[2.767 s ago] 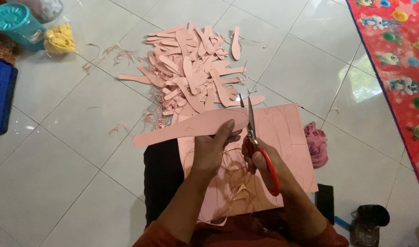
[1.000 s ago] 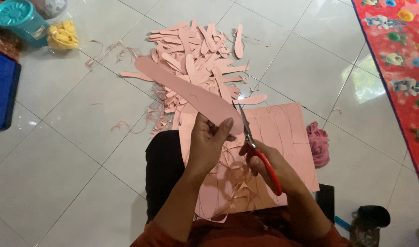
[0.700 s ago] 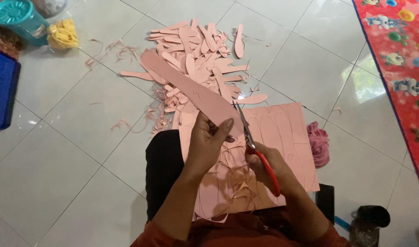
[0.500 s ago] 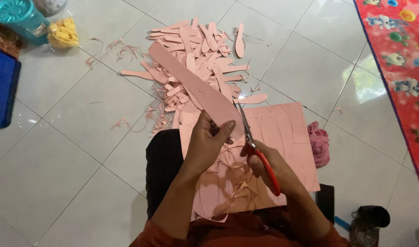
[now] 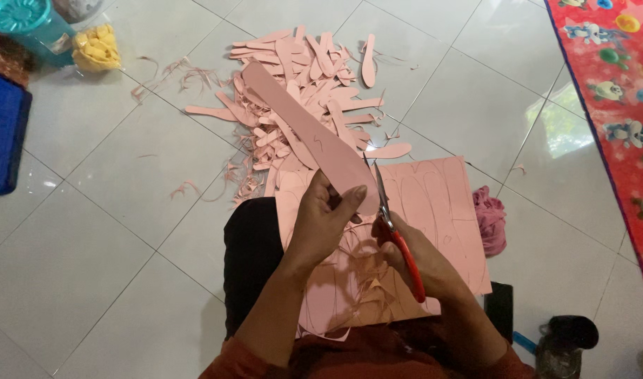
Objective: The person sits on the floor and uses red-handled scissors to cut elongated oval shapes from a sheet of pink foam. They follow pre-drawn outlines, rotate the material as needed, and accumulate a pile of finished cutouts and trimmings on the floor.
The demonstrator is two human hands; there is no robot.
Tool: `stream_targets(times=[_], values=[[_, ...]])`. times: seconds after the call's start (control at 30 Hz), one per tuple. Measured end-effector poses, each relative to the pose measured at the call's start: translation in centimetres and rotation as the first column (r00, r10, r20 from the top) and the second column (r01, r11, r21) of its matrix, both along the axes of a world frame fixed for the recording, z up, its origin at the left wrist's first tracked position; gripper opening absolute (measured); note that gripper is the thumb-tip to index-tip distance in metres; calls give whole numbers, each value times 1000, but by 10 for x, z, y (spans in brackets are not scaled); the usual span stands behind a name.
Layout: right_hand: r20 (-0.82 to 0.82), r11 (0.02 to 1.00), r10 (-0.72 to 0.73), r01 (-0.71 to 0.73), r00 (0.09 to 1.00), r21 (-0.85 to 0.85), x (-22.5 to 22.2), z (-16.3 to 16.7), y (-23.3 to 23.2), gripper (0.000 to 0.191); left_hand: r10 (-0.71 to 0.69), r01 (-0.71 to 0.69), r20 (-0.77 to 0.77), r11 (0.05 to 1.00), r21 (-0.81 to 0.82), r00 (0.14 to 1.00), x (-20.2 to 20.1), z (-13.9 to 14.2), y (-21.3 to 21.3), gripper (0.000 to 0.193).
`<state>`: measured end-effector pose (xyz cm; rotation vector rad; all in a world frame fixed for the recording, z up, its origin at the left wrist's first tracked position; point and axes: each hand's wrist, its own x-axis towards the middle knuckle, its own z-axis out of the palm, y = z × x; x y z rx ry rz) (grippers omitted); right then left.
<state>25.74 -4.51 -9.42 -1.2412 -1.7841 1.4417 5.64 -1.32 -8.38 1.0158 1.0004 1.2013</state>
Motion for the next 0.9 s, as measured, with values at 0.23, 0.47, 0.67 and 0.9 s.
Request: stream_targets(times=[0.23, 0.47, 0.67, 0.9], values=[[26, 986, -128, 130, 991, -104, -4, -4, -6, 78, 4, -5, 42, 1000, 31, 999, 1, -7, 2, 28], [-48, 984, -110, 101, 993, -147, -2, 1, -3, 70, -33, 33, 9, 999, 3, 999, -4, -9, 5, 31], [-59, 993, -99, 95, 993, -69, -4, -1, -1, 69, -84, 82, -26, 994, -67, 996, -4, -10, 5, 34], [54, 967, -185, 191, 981, -166, -7, -8, -2, 74, -37, 38, 25, 999, -29, 999, -3, -18, 6, 29]])
